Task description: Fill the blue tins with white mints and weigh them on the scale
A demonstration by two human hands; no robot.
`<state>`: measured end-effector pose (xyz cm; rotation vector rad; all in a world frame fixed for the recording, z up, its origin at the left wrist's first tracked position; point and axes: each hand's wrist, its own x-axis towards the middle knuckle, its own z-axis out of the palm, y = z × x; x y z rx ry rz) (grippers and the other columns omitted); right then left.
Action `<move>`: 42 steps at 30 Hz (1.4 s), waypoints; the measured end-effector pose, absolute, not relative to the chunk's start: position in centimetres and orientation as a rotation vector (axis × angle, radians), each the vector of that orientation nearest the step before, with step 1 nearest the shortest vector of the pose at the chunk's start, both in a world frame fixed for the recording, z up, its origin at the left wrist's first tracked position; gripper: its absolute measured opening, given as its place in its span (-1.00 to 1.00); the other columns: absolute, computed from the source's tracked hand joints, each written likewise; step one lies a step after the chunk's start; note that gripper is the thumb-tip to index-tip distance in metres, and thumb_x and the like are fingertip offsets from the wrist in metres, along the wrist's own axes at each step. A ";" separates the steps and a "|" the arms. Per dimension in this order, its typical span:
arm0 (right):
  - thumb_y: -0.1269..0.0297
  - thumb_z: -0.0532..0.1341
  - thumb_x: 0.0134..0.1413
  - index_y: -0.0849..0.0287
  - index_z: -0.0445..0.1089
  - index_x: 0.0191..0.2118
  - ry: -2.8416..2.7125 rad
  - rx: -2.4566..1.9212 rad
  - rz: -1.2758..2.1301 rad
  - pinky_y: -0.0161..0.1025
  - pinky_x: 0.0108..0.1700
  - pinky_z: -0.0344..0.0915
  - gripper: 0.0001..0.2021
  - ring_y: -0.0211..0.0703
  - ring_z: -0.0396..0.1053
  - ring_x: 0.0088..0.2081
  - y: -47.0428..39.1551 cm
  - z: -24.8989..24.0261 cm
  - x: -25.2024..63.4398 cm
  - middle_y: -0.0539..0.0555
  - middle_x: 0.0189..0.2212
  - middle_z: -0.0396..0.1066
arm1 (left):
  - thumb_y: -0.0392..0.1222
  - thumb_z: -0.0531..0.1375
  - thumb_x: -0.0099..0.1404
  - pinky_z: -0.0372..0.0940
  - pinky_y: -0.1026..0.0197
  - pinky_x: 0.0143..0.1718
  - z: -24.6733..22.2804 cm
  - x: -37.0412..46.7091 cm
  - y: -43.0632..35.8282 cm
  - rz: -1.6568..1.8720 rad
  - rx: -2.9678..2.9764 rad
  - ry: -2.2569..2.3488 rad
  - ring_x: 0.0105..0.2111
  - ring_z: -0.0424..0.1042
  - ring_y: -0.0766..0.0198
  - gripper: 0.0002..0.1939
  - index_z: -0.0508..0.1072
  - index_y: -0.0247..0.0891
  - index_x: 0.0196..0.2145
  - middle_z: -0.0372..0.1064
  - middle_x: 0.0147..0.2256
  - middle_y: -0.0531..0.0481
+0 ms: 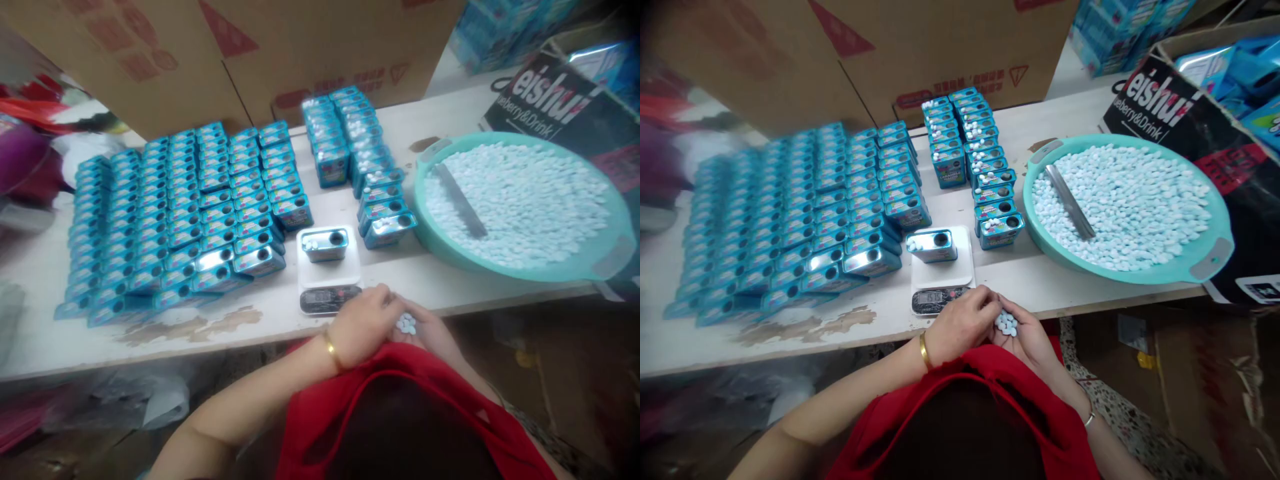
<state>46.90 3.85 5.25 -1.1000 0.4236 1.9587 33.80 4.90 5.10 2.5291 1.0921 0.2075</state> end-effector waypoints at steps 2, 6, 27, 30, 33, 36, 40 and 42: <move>0.47 0.03 0.19 0.29 0.44 -0.36 0.435 -1.077 1.949 -0.20 -0.12 0.46 -0.76 -0.20 0.52 -0.40 3.9 5.0 46.9 0.08 -0.48 0.52 | -0.26 -0.02 0.35 0.28 0.21 -0.35 5.1 33.6 5.0 0.237 2.560 1.046 -0.28 0.28 0.22 -0.86 0.28 -0.28 -0.18 0.26 -0.23 -0.09; 0.46 0.01 0.21 0.29 0.43 -0.31 0.416 -1.003 2.014 -0.22 -0.13 0.47 -0.76 -0.23 0.52 -0.40 4.1 4.5 46.6 0.07 -0.45 0.53 | -0.28 -0.03 0.36 0.29 0.21 -0.28 5.9 32.5 5.4 0.382 2.585 0.958 -0.27 0.32 0.24 -0.84 0.32 -0.29 -0.22 0.31 -0.24 -0.10; 0.41 0.07 0.19 0.43 0.39 -0.15 0.205 -0.827 2.246 -0.20 0.00 0.40 -0.78 0.01 0.45 -0.05 6.4 3.4 43.2 0.33 -0.15 0.50 | -0.21 0.05 0.33 0.26 0.24 -0.25 11.4 21.4 15.3 0.201 2.455 1.048 -0.30 0.28 0.30 -0.89 0.34 -0.26 -0.23 0.22 -0.21 -0.06; 0.39 0.10 0.18 0.42 0.39 -0.15 0.170 -0.788 2.271 -0.20 0.01 0.39 -0.78 -0.01 0.45 -0.05 6.7 2.9 42.8 0.31 -0.17 0.51 | -0.21 0.07 0.32 0.24 0.27 -0.28 11.7 21.2 15.7 0.203 2.424 1.022 -0.33 0.27 0.33 -0.91 0.33 -0.26 -0.26 0.22 -0.25 -0.03; 0.38 0.11 0.17 0.41 0.38 -0.14 0.164 -0.774 2.287 -0.19 0.01 0.39 -0.78 -0.01 0.45 -0.05 7.0 2.6 42.4 0.30 -0.18 0.51 | -0.22 0.06 0.33 0.22 0.29 -0.30 11.5 20.9 15.9 0.232 2.412 1.028 -0.35 0.26 0.35 -0.92 0.31 -0.26 -0.27 0.23 -0.27 -0.01; 0.38 0.11 0.17 0.39 0.38 -0.16 0.171 -0.782 2.291 -0.18 0.01 0.39 -0.80 -0.01 0.44 -0.03 7.2 2.5 42.1 0.29 -0.19 0.51 | -0.24 0.05 0.34 0.21 0.30 -0.32 11.5 20.7 15.7 0.311 2.420 1.051 -0.36 0.25 0.36 -0.93 0.30 -0.27 -0.28 0.24 -0.29 0.00; 0.39 0.07 0.20 0.40 0.37 -0.15 0.182 -0.770 2.292 -0.18 -0.02 0.41 -0.78 -0.03 0.44 -0.04 7.5 3.1 41.7 0.30 -0.19 0.51 | -0.24 0.05 0.34 0.22 0.30 -0.34 12.0 21.9 14.2 0.469 2.396 1.075 -0.38 0.25 0.36 -0.92 0.30 -0.27 -0.28 0.24 -0.32 -0.01; 0.39 0.05 0.21 0.41 0.36 -0.12 0.216 -0.755 2.285 -0.16 -0.04 0.42 -0.77 -0.07 0.47 -0.09 7.7 3.7 41.5 0.27 -0.24 0.52 | -0.23 0.05 0.35 0.24 0.29 -0.32 12.2 23.2 12.9 0.456 2.381 0.995 -0.36 0.28 0.35 -0.91 0.31 -0.27 -0.24 0.26 -0.29 -0.03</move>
